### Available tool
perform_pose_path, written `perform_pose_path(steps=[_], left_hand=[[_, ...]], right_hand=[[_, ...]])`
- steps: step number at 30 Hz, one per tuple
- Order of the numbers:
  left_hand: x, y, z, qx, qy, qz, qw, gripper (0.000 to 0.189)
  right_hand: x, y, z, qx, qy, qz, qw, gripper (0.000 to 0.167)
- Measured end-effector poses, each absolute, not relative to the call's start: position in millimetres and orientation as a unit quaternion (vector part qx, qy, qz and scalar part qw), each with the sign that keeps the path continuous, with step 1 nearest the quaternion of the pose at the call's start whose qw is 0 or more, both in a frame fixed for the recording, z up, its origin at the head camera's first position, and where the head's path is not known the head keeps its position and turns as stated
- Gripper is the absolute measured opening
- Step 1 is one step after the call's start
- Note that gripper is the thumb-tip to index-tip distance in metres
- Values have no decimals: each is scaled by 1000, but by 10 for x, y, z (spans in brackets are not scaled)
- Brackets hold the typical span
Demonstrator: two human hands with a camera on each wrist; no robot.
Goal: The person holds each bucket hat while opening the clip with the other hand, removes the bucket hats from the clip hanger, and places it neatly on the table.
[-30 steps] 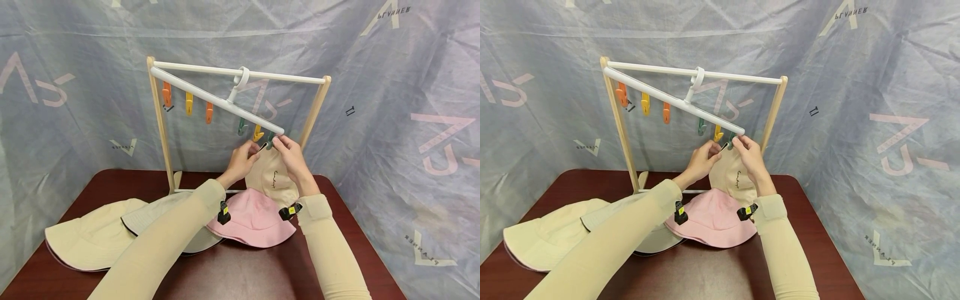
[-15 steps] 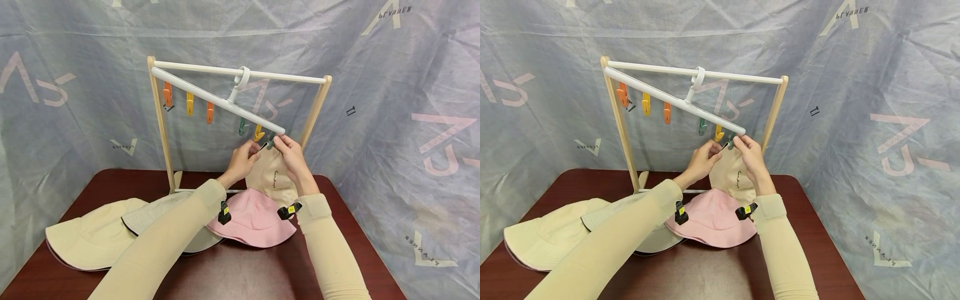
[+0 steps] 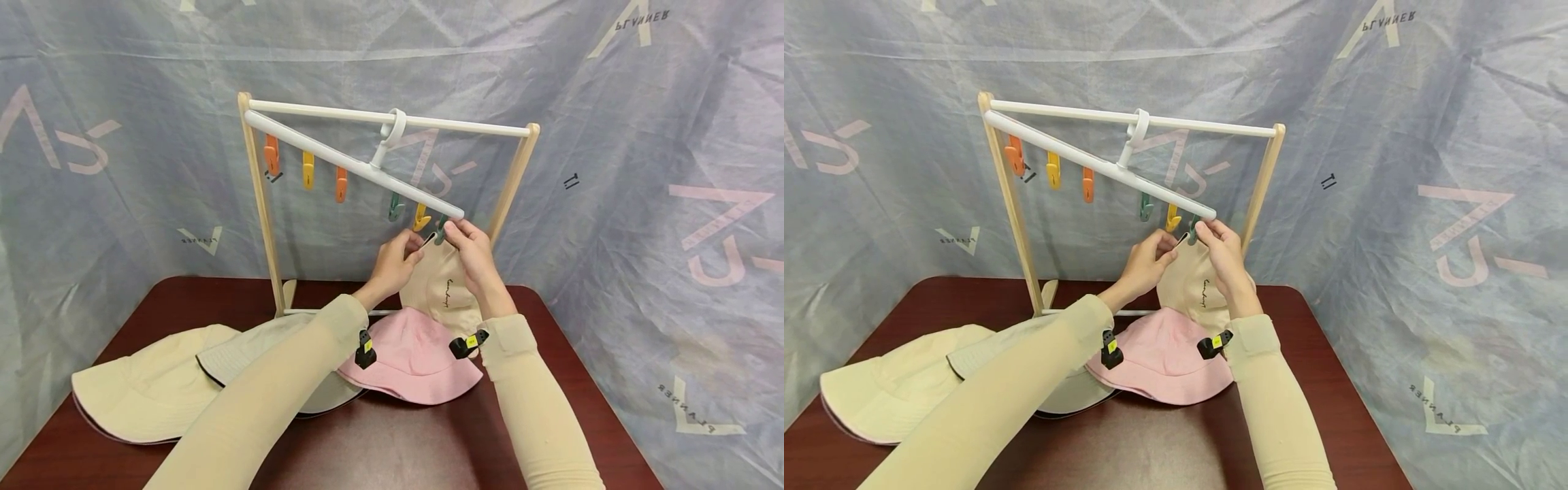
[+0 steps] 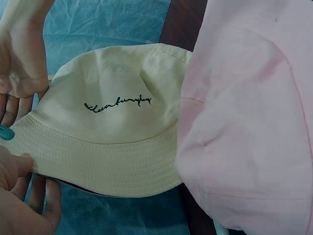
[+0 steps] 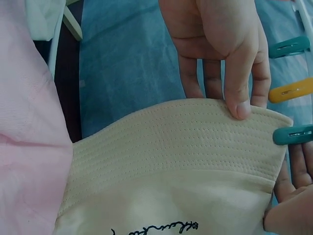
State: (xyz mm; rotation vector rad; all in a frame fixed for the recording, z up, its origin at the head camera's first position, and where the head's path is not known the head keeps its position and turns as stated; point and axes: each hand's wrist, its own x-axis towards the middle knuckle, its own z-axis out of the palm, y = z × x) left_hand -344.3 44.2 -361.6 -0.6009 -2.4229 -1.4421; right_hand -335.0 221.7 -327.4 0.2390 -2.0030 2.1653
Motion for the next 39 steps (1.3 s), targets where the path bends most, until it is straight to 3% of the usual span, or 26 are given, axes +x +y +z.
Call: perform_pose_path(steps=[39], left_hand=[[-3388,471,-3593,-219,-826,-502,133,14]], right_hand=[[-3324,2137,-3229,20,-681,715,158,40]])
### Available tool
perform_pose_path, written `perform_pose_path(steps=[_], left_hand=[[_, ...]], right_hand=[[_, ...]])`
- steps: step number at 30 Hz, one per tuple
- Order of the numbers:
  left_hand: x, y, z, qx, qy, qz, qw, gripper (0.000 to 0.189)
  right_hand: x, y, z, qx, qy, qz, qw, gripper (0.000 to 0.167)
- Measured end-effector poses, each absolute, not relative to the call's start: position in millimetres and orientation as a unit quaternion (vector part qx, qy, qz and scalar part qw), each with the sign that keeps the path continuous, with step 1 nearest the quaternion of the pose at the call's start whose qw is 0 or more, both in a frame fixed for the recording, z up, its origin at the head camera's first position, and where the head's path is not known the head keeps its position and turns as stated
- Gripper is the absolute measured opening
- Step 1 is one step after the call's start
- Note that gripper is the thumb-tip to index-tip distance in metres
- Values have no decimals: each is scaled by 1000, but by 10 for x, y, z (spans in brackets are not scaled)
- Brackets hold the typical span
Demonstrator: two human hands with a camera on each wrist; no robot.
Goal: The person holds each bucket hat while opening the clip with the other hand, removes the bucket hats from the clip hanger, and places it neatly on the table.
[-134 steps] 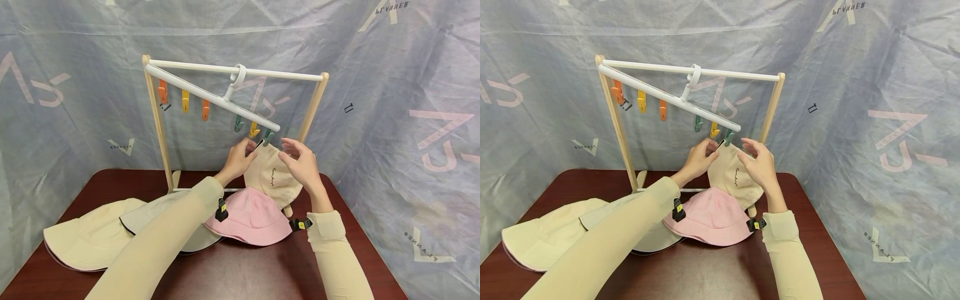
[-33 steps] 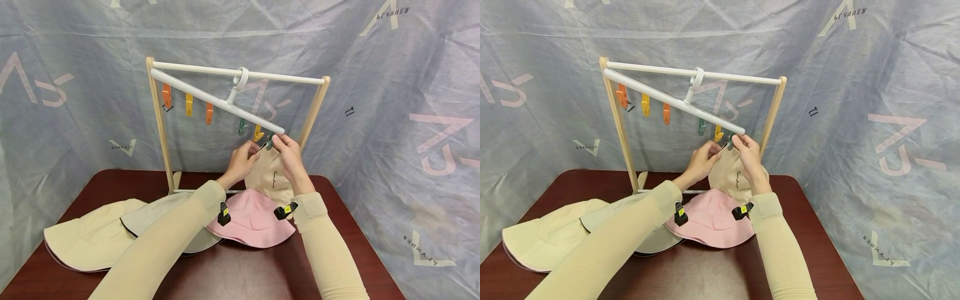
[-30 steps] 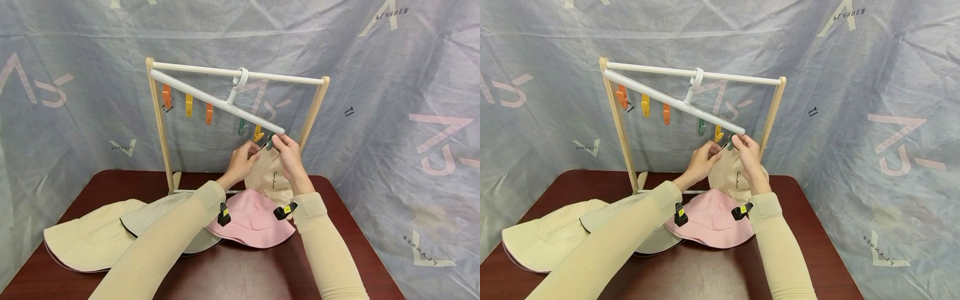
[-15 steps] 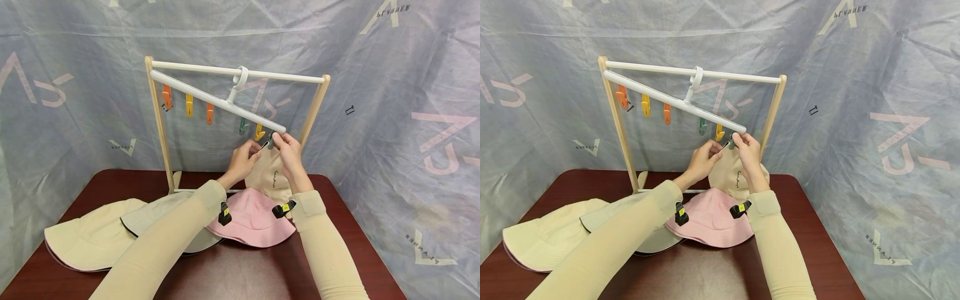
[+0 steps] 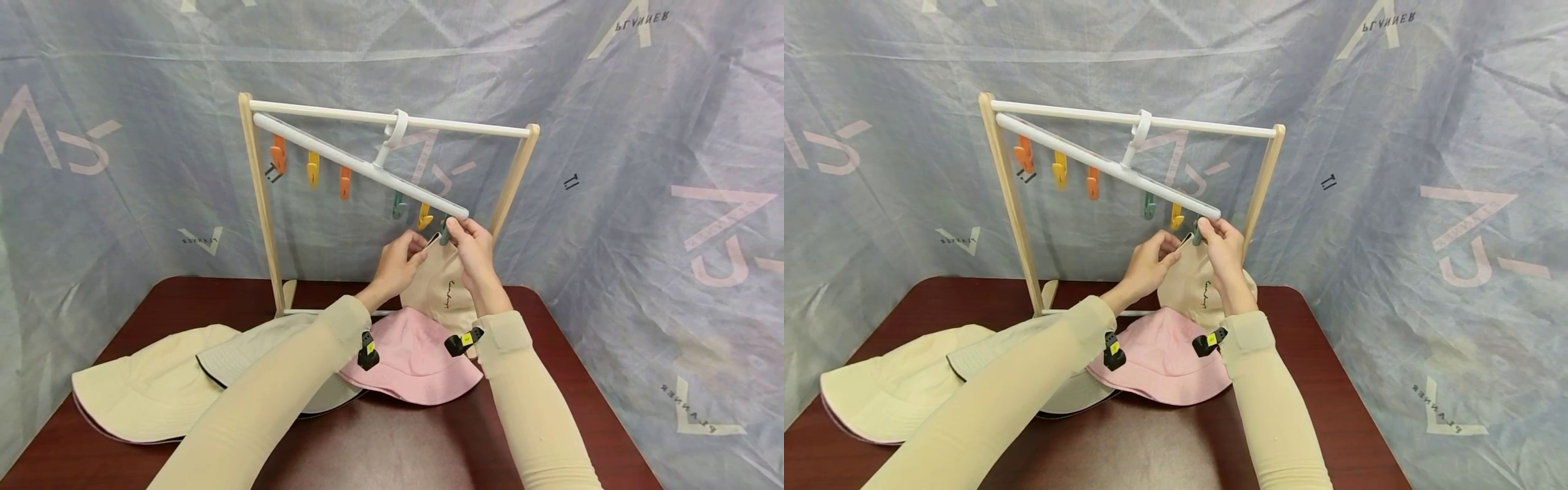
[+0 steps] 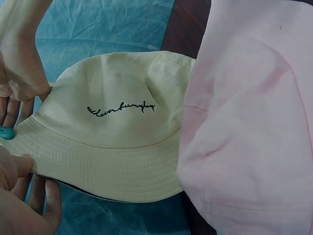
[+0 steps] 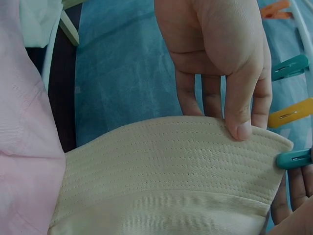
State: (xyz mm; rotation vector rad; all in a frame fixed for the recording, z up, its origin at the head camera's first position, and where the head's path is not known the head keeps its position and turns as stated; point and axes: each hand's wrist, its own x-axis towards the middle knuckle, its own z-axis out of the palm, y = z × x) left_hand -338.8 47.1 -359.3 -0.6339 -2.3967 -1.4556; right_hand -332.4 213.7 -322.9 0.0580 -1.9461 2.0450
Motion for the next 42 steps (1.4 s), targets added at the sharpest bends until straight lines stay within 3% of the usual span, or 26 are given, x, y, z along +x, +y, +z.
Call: perform_pose_path(steps=[9,34,42], left_hand=[[-3388,454,-3617,-217,-827,-501,132,14],[-3382,453,-3649,-215,-828,-502,128,13],[-3388,455,-3652,-215,-826,-504,130,14]], right_hand=[[-3342,2122,-3228,14,-676,718,164,27],[-3347,2143,-3219,2,-681,712,168,38],[-3359,2148,-3210,-6,-680,712,175,31]])
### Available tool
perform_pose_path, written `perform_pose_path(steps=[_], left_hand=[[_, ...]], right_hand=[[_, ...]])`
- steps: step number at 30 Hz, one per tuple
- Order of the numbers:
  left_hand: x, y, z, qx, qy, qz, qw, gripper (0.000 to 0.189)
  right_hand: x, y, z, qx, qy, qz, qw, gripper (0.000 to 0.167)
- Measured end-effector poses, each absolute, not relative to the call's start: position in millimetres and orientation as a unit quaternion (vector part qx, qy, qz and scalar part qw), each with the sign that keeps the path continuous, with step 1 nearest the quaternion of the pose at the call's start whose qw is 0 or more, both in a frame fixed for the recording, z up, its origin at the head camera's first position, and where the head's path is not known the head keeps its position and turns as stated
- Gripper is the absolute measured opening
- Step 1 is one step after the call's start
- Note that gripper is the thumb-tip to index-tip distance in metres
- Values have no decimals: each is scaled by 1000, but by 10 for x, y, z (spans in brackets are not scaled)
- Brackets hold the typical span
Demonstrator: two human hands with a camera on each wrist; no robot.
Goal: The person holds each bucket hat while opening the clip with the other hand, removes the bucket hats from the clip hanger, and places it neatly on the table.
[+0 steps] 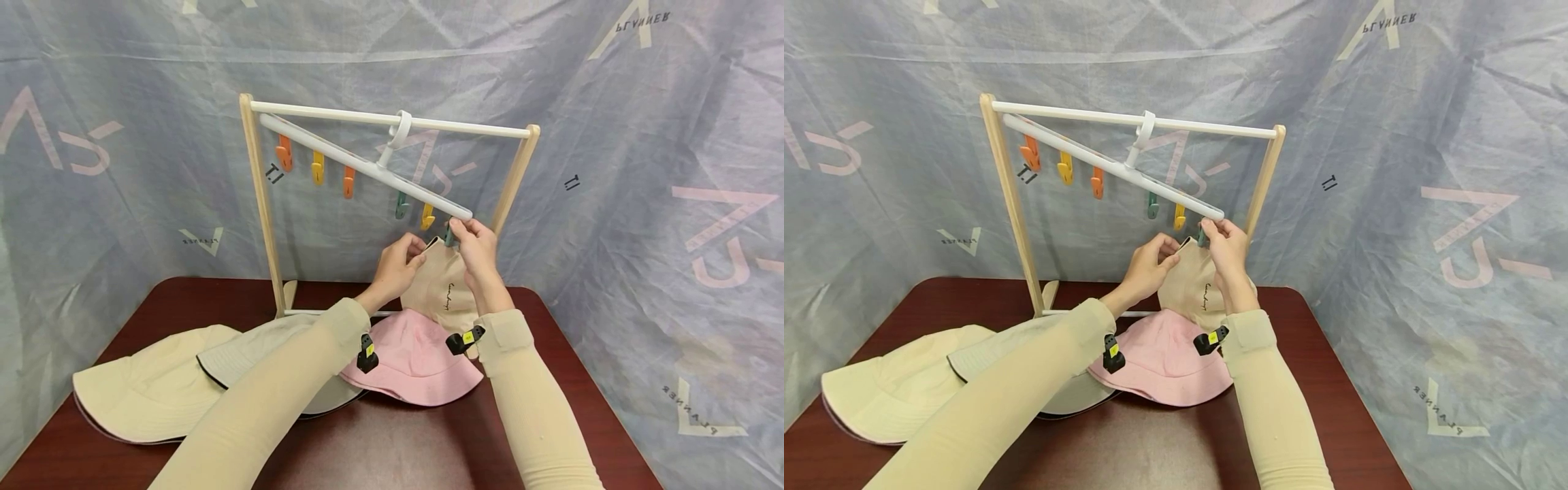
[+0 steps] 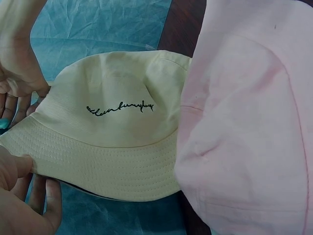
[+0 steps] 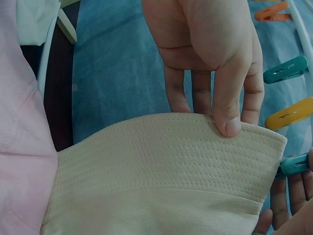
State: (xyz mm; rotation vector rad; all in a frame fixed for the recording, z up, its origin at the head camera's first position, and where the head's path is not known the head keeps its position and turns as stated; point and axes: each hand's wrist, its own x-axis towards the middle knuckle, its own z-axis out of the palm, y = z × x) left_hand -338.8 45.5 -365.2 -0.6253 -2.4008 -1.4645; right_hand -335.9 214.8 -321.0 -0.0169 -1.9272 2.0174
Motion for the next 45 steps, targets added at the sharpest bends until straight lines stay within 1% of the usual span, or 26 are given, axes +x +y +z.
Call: perform_pose_path(steps=[7,14,25,35,39,43,45], left_hand=[[-3390,449,-3659,-218,-823,-507,132,13],[-3374,440,-3657,-219,-824,-505,131,13],[-3369,425,-3660,-216,-825,-505,133,13],[-3369,399,-3707,-211,-826,-508,125,13],[-3370,390,-3728,-212,-824,-511,124,12],[-3369,386,-3742,-213,-823,-512,123,12],[-3370,382,-3749,-213,-822,-513,124,11]], right_hand=[[-3353,2147,-3201,-9,-686,706,173,37],[-3367,2161,-3206,-6,-683,708,181,32],[-3373,2175,-3184,-2,-679,713,174,34],[-3325,2189,-3180,-7,-686,706,177,17],[-3321,2199,-3184,-5,-687,705,177,23],[-3323,2205,-3194,3,-686,706,176,37],[-3325,2206,-3203,6,-686,706,176,40]])
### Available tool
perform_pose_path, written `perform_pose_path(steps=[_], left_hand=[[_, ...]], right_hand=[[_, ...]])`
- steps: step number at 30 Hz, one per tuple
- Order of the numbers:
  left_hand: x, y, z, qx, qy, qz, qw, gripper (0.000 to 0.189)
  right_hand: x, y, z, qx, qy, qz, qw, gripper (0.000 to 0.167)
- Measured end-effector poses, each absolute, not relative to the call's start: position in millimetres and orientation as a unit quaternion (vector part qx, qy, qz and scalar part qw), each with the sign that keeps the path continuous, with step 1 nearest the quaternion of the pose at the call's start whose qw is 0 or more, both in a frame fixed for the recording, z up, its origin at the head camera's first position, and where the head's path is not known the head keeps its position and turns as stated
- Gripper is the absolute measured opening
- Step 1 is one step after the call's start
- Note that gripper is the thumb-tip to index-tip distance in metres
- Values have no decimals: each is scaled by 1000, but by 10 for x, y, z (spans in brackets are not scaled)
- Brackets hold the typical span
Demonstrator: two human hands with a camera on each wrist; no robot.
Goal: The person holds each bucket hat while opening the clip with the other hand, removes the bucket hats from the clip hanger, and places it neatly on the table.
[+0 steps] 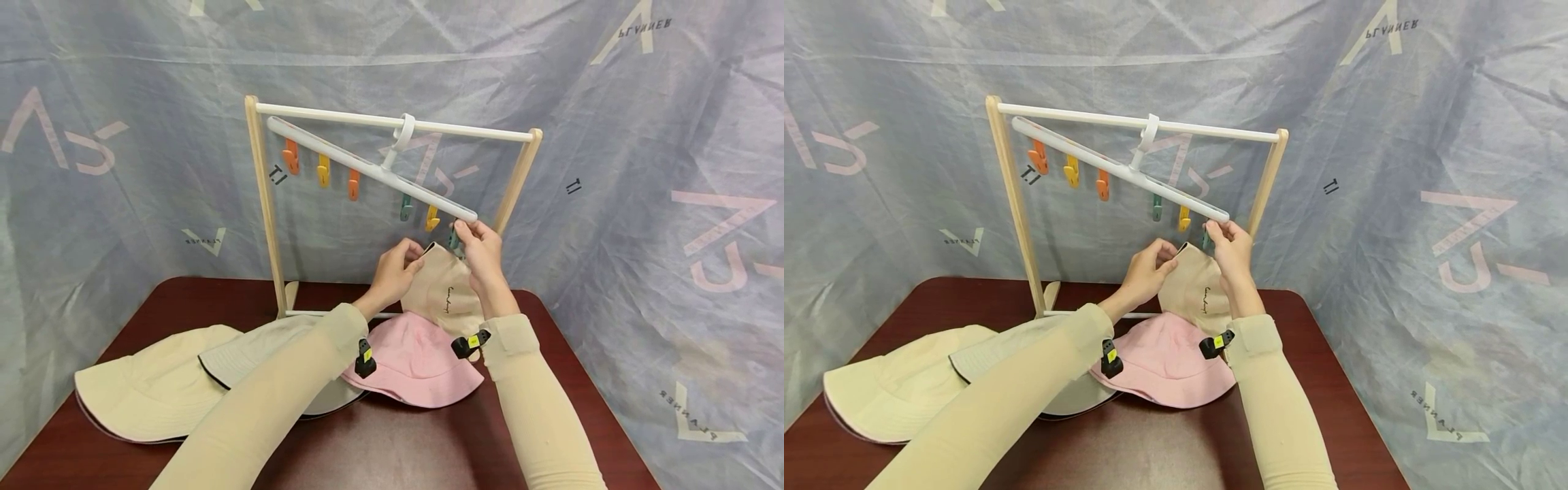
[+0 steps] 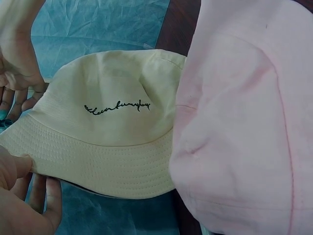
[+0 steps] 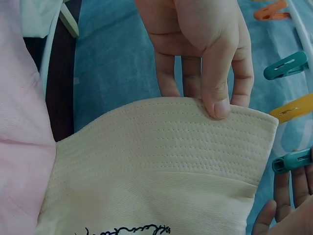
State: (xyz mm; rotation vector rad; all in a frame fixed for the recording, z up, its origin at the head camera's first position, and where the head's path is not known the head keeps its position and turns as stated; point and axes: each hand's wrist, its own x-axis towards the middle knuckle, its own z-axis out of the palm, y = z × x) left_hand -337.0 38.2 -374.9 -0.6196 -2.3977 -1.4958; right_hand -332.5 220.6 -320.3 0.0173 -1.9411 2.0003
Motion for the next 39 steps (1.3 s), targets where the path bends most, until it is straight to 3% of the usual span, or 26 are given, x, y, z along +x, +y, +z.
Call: perform_pose_path(steps=[25,39], left_hand=[[-3375,376,-3772,-210,-822,-514,125,11],[-3406,388,-3785,-210,-823,-513,125,11]], right_hand=[[-3357,2279,-3271,36,-691,698,181,32],[-3377,2303,-3290,55,-690,701,172,43]])
